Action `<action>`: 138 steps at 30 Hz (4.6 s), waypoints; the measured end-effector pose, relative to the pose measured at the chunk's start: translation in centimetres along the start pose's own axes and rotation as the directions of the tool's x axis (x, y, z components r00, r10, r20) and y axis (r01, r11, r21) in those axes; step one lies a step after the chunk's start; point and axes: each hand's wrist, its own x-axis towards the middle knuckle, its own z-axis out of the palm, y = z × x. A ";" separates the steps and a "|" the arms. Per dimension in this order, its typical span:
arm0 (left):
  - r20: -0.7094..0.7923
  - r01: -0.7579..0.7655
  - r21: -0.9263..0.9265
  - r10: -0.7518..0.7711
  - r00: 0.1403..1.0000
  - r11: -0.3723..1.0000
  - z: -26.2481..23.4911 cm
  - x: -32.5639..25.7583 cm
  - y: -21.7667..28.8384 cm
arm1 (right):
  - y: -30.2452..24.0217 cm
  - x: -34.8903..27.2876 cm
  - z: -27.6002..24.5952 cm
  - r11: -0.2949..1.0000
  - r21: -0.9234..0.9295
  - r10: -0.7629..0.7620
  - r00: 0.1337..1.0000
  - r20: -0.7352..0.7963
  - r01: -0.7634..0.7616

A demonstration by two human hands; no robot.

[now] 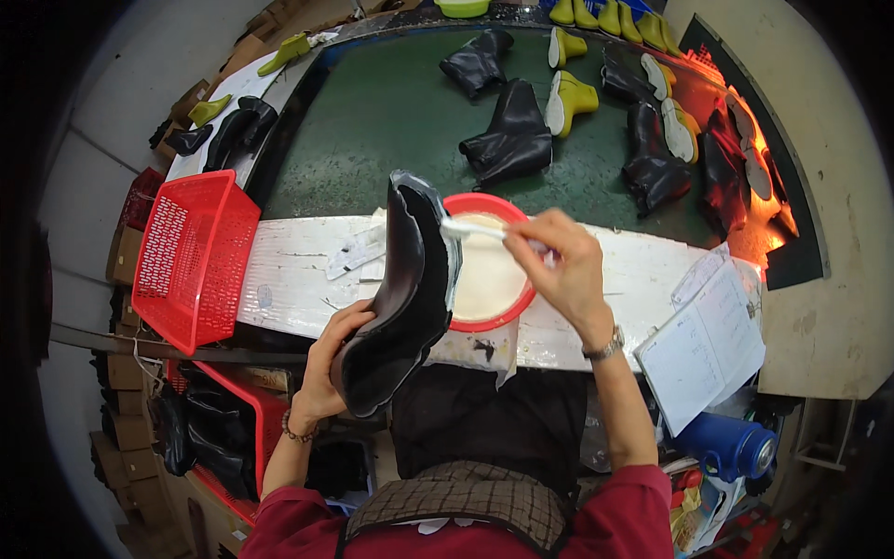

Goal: The person applies a white adhesive substance to the inner rim of black boot uppers using a small plastic spoon. They pick up boots from a red basket, apply the glue, and place the treated boots onto a green workbench. The person also handles a yellow boot form and a black boot upper, inspecting them briefly.

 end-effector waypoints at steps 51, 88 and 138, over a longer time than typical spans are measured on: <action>0.334 0.398 -0.908 -0.353 0.874 0.128 -5.8 -4.0 -5.1 | -1.3 1.5 0.2 0.980 0.074 -0.194 0.971 0.140 0.186; 0.696 0.738 -0.642 -0.247 0.674 0.207 -2.9 -0.4 -1.5 | -3.7 6.4 4.1 0.873 0.178 -0.487 0.804 0.340 0.454; -0.998 0.999 0.039 0.037 0.040 -0.024 -13.9 -22.6 9.3 | 12.3 -9.6 0.6 0.964 -0.161 0.187 0.969 -0.160 -0.212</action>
